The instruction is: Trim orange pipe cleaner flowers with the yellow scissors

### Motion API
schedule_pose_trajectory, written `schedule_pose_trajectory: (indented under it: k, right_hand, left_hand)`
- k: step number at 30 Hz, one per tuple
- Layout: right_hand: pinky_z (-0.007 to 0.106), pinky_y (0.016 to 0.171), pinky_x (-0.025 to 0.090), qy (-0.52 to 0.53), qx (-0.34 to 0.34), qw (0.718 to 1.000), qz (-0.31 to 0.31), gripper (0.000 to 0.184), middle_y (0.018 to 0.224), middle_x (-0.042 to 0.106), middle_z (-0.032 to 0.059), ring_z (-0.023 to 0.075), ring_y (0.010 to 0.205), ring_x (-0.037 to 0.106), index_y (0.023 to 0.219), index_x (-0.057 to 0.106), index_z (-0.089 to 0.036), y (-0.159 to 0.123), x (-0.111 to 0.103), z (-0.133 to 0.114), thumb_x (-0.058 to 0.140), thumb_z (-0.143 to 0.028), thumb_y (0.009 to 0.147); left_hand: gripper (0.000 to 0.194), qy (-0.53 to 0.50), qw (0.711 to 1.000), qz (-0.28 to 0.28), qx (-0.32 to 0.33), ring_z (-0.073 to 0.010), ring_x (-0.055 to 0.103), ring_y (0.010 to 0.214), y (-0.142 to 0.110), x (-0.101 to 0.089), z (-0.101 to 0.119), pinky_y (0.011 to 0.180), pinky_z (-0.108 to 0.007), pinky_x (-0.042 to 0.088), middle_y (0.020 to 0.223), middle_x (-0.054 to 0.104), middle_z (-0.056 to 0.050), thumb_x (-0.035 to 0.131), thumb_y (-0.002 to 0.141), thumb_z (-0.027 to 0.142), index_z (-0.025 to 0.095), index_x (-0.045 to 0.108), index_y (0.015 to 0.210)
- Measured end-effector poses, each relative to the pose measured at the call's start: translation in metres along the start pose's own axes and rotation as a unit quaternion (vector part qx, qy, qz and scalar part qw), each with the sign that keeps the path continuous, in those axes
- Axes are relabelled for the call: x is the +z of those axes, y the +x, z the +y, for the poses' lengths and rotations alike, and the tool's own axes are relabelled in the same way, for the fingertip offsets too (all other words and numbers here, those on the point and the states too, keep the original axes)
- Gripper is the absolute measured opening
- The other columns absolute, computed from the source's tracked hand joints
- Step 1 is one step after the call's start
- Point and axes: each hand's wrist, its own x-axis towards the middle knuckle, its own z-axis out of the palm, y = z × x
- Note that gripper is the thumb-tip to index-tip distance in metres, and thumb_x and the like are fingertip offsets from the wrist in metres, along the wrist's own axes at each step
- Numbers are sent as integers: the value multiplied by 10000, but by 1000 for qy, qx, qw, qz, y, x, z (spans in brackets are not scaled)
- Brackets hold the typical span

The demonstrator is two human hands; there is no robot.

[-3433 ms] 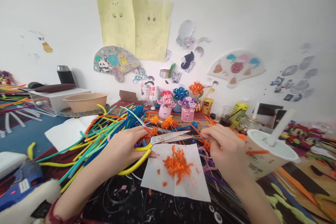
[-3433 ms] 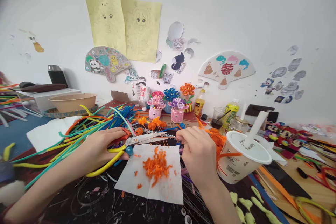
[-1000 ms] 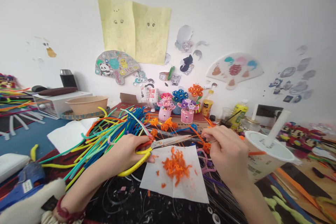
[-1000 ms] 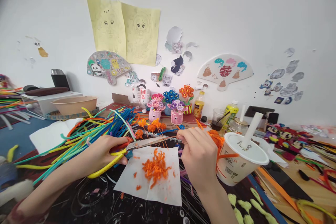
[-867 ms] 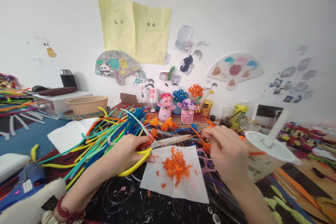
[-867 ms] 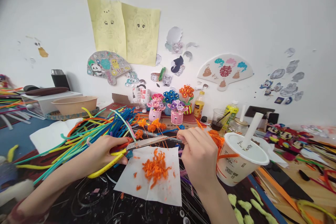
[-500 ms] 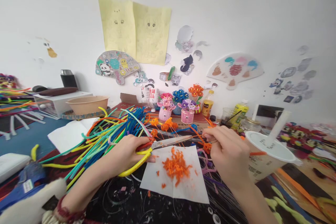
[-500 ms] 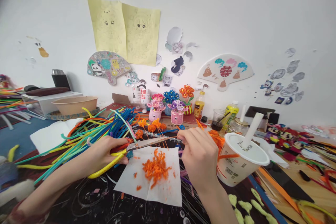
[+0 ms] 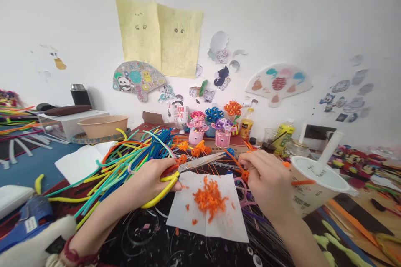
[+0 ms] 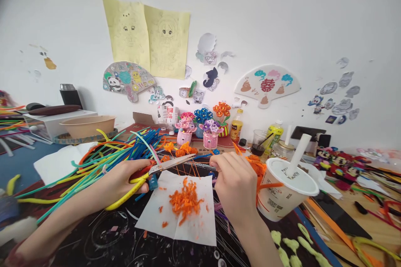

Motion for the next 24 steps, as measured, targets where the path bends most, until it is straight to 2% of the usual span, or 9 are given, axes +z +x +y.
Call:
schedule_pose_trajectory:
  k: [3, 10, 15, 21, 24]
  right_hand:
    - [293, 643, 382, -2, 0, 1000, -12, 272, 666, 634, 20, 168, 642, 538, 699, 567, -186, -1, 1, -1, 444, 29, 812]
    - [295, 610, 351, 5, 1, 999, -36, 277, 618, 596, 19, 162, 608, 486, 684, 574, -168, -1, 3, -2, 434, 23, 827]
    - [300, 623, 357, 12, -2, 999, -32, 284, 635, 608, 24, 167, 626, 499, 694, 578, -169, -2, 4, -3, 429, 38, 819]
    - [304, 644, 376, 18, -1, 1000, -18, 282, 668, 634, 30, 172, 648, 528, 717, 579, -177, -3, 3, -4, 432, 37, 828]
    - [304, 646, 379, 16, 1, 1000, -15, 281, 664, 632, 27, 171, 644, 526, 720, 580, -183, -3, 4, -3, 431, 22, 841]
  left_hand:
    - [212, 40, 999, 34, 5, -143, 459, 615, -1, 3, 0, 553, -238, 283, 719, 560, 23, 563, 754, 412, 202, 539, 768]
    - [313, 79, 992, 65, 71, -161, 540, 701, 1, 11, -8, 592, -244, 327, 870, 625, 3, 629, 773, 501, 202, 567, 840]
    - [368, 83, 991, 65, 79, -140, 487, 618, 1, 11, -10, 552, -240, 296, 749, 587, 22, 621, 763, 563, 201, 555, 788]
    - [245, 41, 996, 44, 71, -108, 421, 532, 1, 14, -11, 509, -228, 238, 646, 549, 41, 574, 798, 395, 210, 458, 687]
    - [220, 39, 997, 25, 65, -105, 412, 508, 2, 14, -11, 499, -230, 219, 620, 549, 37, 553, 798, 365, 211, 448, 681]
